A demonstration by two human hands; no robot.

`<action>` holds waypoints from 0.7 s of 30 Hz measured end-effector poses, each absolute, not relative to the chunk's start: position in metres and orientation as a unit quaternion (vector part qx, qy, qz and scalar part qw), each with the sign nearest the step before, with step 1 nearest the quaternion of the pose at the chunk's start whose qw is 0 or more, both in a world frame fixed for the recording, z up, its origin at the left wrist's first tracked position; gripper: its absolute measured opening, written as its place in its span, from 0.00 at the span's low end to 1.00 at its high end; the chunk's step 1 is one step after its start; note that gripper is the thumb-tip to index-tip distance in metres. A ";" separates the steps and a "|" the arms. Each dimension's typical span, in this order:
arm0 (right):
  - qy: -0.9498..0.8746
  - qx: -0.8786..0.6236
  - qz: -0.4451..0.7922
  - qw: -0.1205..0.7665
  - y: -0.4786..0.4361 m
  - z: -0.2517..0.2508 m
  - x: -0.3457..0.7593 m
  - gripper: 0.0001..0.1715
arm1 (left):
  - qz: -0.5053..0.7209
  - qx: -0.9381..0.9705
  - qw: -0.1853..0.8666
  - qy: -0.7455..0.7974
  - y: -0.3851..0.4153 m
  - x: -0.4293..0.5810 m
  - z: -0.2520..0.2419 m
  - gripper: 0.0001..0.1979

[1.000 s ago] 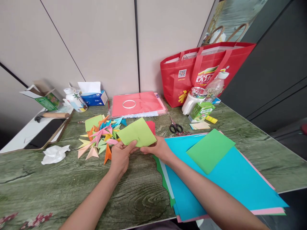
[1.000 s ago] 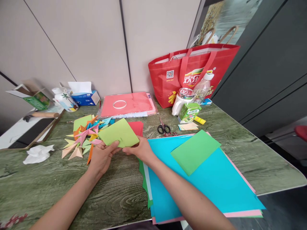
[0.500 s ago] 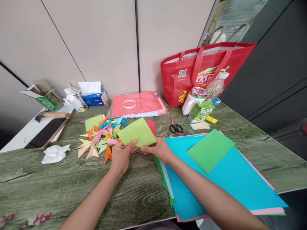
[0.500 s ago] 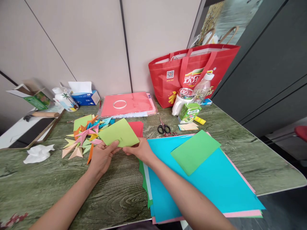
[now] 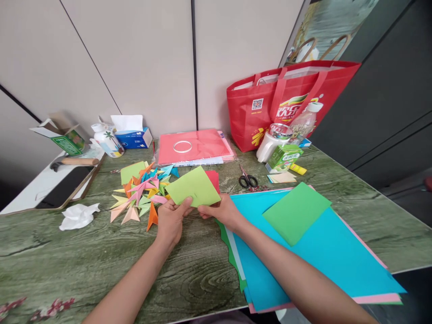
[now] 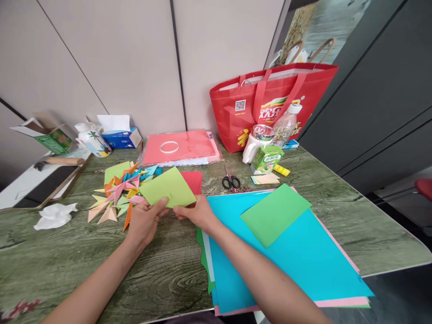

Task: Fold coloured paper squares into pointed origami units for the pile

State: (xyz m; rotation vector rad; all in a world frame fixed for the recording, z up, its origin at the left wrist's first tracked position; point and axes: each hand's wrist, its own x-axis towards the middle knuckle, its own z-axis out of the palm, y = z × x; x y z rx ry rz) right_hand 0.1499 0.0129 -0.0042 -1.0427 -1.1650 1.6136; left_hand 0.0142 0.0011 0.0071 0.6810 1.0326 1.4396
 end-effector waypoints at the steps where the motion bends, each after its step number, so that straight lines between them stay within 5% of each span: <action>1: -0.469 -0.425 0.642 0.433 0.013 -0.005 0.149 0.15 | 0.616 0.289 0.584 0.442 0.001 0.014 0.007 0.17; 14: -0.443 -0.471 0.578 0.497 0.005 -0.010 0.133 0.23 | 0.630 0.306 0.559 0.443 -0.004 0.023 -0.003 0.13; 21: -0.456 -0.495 0.548 0.497 0.005 -0.013 0.132 0.18 | 0.625 0.281 0.589 0.429 -0.005 0.024 -0.001 0.11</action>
